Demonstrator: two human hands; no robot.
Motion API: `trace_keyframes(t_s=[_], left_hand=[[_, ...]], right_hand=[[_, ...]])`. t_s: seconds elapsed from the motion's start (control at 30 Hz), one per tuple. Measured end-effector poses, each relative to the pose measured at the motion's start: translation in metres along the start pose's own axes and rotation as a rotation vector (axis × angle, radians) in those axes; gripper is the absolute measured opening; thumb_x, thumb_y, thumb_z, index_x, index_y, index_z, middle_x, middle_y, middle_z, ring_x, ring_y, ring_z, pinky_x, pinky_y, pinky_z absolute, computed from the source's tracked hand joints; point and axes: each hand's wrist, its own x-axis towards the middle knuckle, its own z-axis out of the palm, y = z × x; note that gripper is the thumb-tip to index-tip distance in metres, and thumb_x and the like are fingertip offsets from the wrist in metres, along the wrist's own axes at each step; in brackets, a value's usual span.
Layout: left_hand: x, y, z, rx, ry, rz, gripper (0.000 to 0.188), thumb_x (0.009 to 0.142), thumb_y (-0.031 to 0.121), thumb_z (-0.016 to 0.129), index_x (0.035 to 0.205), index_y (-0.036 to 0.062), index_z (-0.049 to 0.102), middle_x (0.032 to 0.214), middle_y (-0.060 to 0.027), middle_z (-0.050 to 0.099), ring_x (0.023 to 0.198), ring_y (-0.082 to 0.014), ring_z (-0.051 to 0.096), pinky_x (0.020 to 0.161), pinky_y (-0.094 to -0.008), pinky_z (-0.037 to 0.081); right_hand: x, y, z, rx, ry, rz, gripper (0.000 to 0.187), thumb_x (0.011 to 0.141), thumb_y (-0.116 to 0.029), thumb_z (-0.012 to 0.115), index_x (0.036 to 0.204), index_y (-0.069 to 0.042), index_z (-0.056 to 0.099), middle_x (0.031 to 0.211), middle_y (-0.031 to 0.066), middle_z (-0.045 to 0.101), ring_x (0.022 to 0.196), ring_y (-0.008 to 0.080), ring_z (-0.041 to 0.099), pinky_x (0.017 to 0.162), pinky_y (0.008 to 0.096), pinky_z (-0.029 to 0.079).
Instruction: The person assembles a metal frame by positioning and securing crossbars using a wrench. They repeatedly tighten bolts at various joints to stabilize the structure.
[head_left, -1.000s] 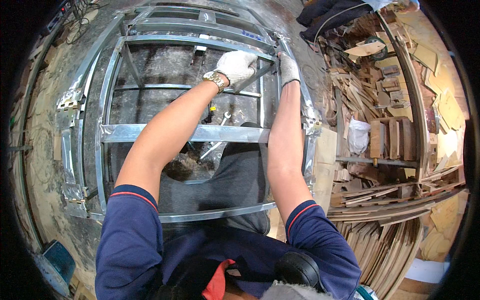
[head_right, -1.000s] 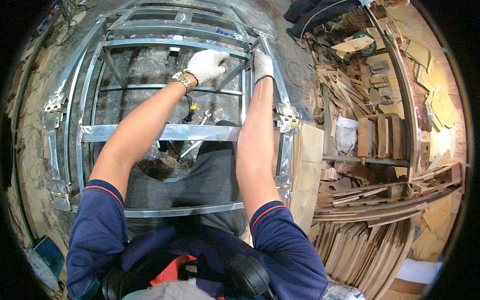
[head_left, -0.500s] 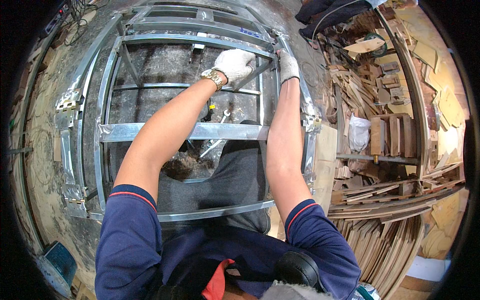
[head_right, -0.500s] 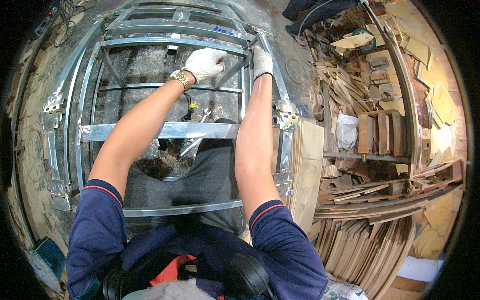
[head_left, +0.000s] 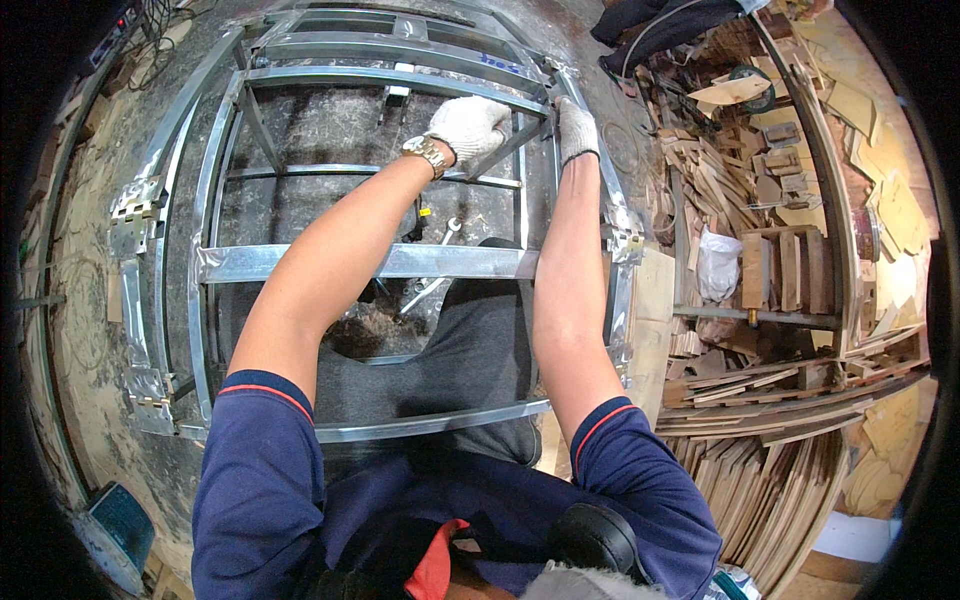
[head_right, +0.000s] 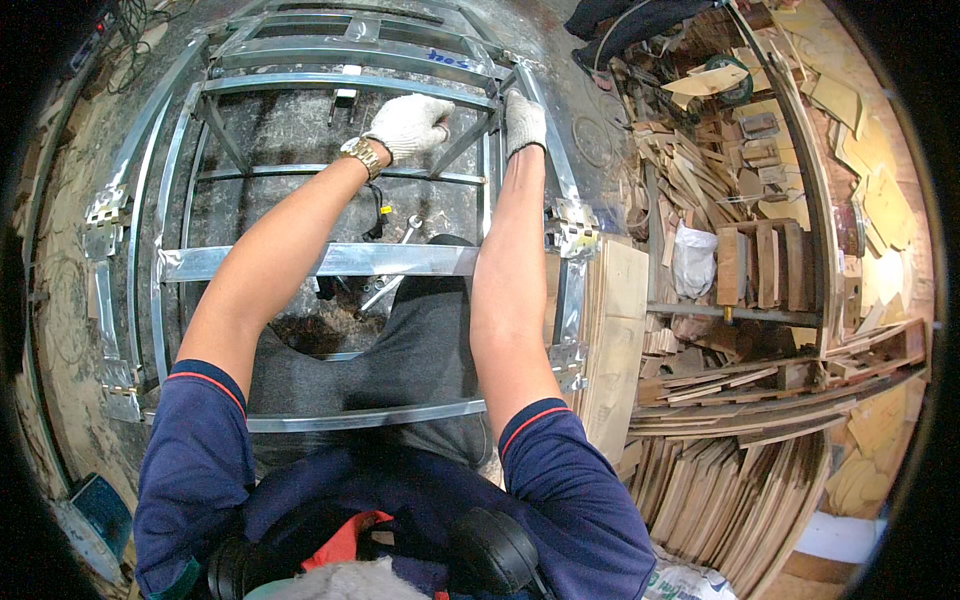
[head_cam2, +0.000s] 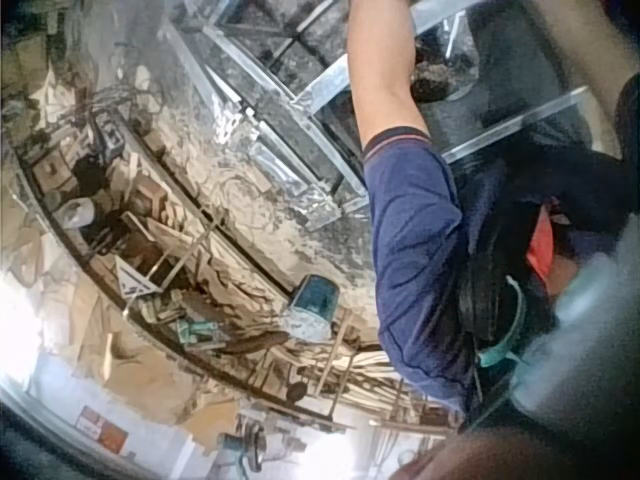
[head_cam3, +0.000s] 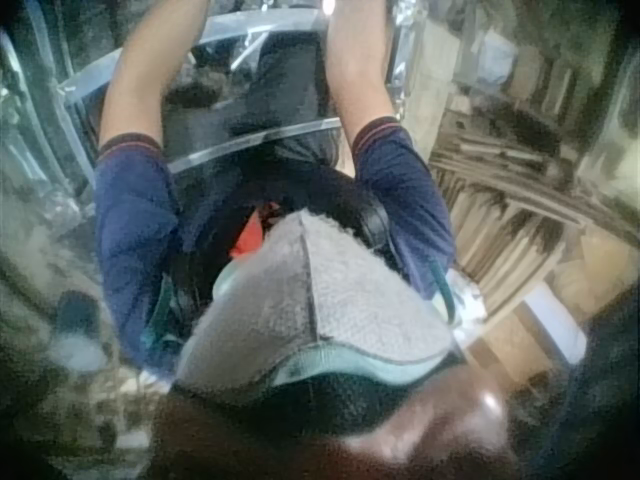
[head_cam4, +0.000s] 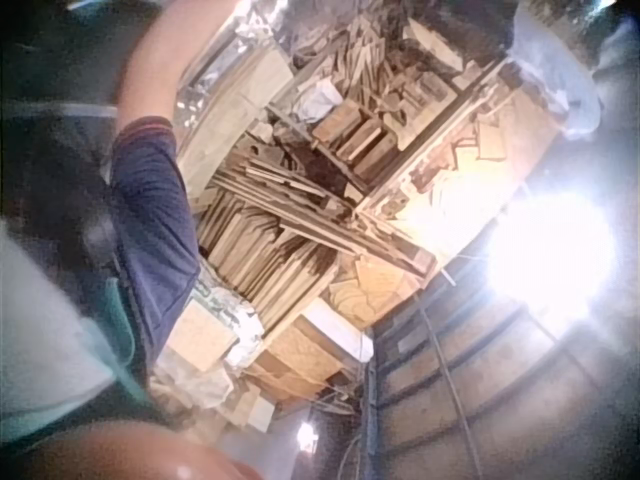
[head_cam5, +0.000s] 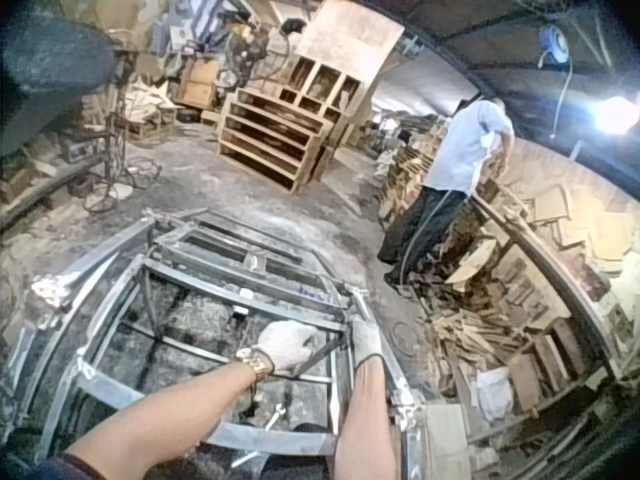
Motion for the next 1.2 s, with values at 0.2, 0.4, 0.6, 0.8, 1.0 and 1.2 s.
trace_keyframes(t_s=[0.2,0.4,0.6,0.8,1.0,1.2], left_hand=[[0.000,-0.001,0.004,0.002,0.009,0.013,0.020,0.079,0.027,0.060,0.090,0.0103,0.066,0.086,-0.0171,0.070,0.084,-0.0384,0.067,0.073,-0.0498,0.053],[-0.001,-0.002,0.005,-0.021,0.034,0.043,0.020,0.080,0.027,0.060,0.089,0.0107,0.067,0.086,-0.0166,0.070,0.084,-0.0382,0.067,0.072,-0.0492,0.053],[0.000,-0.002,0.006,-0.034,0.022,0.046,0.020,0.079,0.028,0.061,0.089,0.0110,0.066,0.085,-0.0165,0.070,0.083,-0.0382,0.067,0.072,-0.0496,0.052],[0.001,-0.001,0.007,-0.034,0.024,0.046,0.019,0.079,0.027,0.060,0.087,0.0108,0.067,0.085,-0.0168,0.070,0.083,-0.0385,0.067,0.072,-0.0500,0.052],[0.002,-0.002,0.007,-0.041,0.040,0.050,0.019,0.079,0.027,0.060,0.088,0.0114,0.067,0.084,-0.0167,0.069,0.083,-0.0385,0.067,0.072,-0.0505,0.052],[0.002,-0.003,0.009,-0.021,0.065,0.032,0.021,0.080,0.027,0.060,0.091,0.0109,0.068,0.086,-0.0165,0.070,0.084,-0.0376,0.067,0.073,-0.0490,0.053]], right_hand=[[-0.012,-0.011,0.001,-0.023,0.049,0.041,0.042,0.088,-0.037,0.065,0.093,0.004,0.074,0.078,0.0100,0.068,0.070,0.0191,0.059,0.064,0.0373,0.044],[-0.010,-0.009,-0.002,0.053,-0.063,0.031,0.038,0.083,-0.037,0.069,0.091,0.000,0.074,0.080,0.0074,0.067,0.071,0.0186,0.058,0.065,0.0365,0.044],[-0.010,-0.012,0.003,0.116,0.039,0.054,0.040,0.081,-0.038,0.072,0.089,0.001,0.074,0.078,0.0085,0.067,0.070,0.0190,0.058,0.064,0.0363,0.044],[-0.022,-0.019,-0.001,-0.036,0.084,0.012,0.045,0.077,-0.039,0.074,0.086,0.005,0.073,0.076,0.0099,0.067,0.068,0.0199,0.059,0.063,0.0366,0.043],[-0.012,-0.012,0.001,-0.148,0.091,-0.058,0.047,0.080,-0.039,0.071,0.088,0.007,0.073,0.078,0.0106,0.067,0.071,0.0210,0.058,0.066,0.0383,0.043],[-0.011,-0.007,0.002,-0.116,0.169,-0.023,0.047,0.079,-0.037,0.071,0.090,0.008,0.072,0.081,0.0119,0.067,0.075,0.0209,0.058,0.070,0.0390,0.044]])
